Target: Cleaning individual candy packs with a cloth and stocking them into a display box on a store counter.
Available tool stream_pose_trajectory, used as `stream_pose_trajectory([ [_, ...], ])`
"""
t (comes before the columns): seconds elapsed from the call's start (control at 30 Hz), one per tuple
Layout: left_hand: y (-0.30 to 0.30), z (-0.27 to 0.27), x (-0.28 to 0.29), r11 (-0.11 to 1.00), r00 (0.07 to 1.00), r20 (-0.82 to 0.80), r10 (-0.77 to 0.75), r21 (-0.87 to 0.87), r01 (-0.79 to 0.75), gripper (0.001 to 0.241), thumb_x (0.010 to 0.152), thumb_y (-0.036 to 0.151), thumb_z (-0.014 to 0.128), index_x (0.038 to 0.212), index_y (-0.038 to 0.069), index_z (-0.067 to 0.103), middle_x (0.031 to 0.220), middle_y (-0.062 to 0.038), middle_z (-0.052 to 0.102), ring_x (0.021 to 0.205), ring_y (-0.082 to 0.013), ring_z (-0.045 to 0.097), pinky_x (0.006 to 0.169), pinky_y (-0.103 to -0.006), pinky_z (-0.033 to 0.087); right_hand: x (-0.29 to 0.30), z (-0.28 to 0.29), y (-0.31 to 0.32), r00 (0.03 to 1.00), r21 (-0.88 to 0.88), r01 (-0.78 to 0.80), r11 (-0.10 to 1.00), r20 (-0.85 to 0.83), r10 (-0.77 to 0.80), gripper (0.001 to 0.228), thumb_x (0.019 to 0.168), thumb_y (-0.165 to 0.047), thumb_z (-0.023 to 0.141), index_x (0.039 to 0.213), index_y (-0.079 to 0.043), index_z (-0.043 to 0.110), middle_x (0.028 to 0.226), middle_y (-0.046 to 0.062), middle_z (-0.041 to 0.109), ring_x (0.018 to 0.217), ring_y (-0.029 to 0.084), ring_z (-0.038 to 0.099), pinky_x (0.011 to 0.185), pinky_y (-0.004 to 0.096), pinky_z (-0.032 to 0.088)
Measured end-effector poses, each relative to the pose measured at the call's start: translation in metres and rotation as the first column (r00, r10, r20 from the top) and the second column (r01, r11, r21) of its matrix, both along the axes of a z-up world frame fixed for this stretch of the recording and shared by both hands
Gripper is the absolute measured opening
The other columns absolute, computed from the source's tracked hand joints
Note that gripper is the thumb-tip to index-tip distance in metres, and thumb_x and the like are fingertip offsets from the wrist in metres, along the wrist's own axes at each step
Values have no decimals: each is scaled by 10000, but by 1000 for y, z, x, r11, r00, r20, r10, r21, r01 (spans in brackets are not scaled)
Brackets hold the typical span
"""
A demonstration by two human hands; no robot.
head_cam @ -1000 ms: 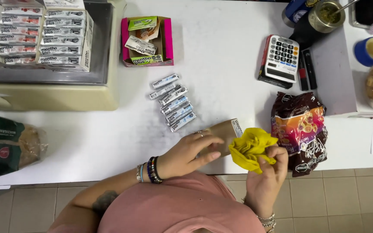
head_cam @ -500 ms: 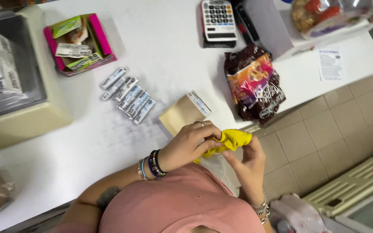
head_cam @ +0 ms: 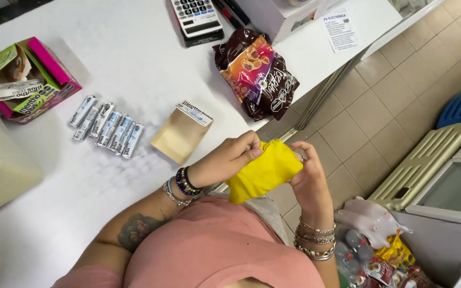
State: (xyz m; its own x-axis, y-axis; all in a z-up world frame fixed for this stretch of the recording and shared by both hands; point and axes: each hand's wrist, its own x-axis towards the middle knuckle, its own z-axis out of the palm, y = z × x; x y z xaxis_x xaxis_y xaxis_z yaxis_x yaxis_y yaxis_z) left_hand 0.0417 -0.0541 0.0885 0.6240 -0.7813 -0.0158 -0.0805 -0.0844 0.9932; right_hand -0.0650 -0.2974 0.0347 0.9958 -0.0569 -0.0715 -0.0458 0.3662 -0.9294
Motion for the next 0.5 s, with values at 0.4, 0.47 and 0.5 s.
stream_pose_trajectory([
  [0.4, 20, 35, -42, 992, 992, 85, 92, -97, -84, 579, 868, -123, 665, 1416, 22, 549, 1284, -299, 630, 1255, -479, 589, 1040, -558, 499, -9, 54, 60, 953, -694, 190, 695, 300, 39, 1111, 667, -884, 567, 1396, -45, 536, 1545, 260, 427, 1470, 486, 321, 1197, 674, 206],
  [0.47, 25, 32, -48, 981, 983, 61, 173, -97, -167, 499, 875, -104, 673, 1348, 44, 611, 1240, -254, 662, 1225, -428, 613, 1033, -520, 506, -12, 29, 61, 953, -674, 134, 727, 288, 92, 866, 669, -587, 763, 1306, -20, 607, 1384, 220, 569, 1389, 440, 447, 1216, 659, 117],
  [0.5, 28, 29, -50, 969, 972, 34, 231, -96, -227, 424, 882, -85, 681, 1279, 66, 674, 1197, -208, 694, 1195, -376, 638, 1026, -483, 512, -14, 15, 63, 954, -653, 89, 752, 273, 125, 676, 672, -287, 953, 1215, 6, 678, 1224, 183, 712, 1308, 396, 573, 1235, 643, 28],
])
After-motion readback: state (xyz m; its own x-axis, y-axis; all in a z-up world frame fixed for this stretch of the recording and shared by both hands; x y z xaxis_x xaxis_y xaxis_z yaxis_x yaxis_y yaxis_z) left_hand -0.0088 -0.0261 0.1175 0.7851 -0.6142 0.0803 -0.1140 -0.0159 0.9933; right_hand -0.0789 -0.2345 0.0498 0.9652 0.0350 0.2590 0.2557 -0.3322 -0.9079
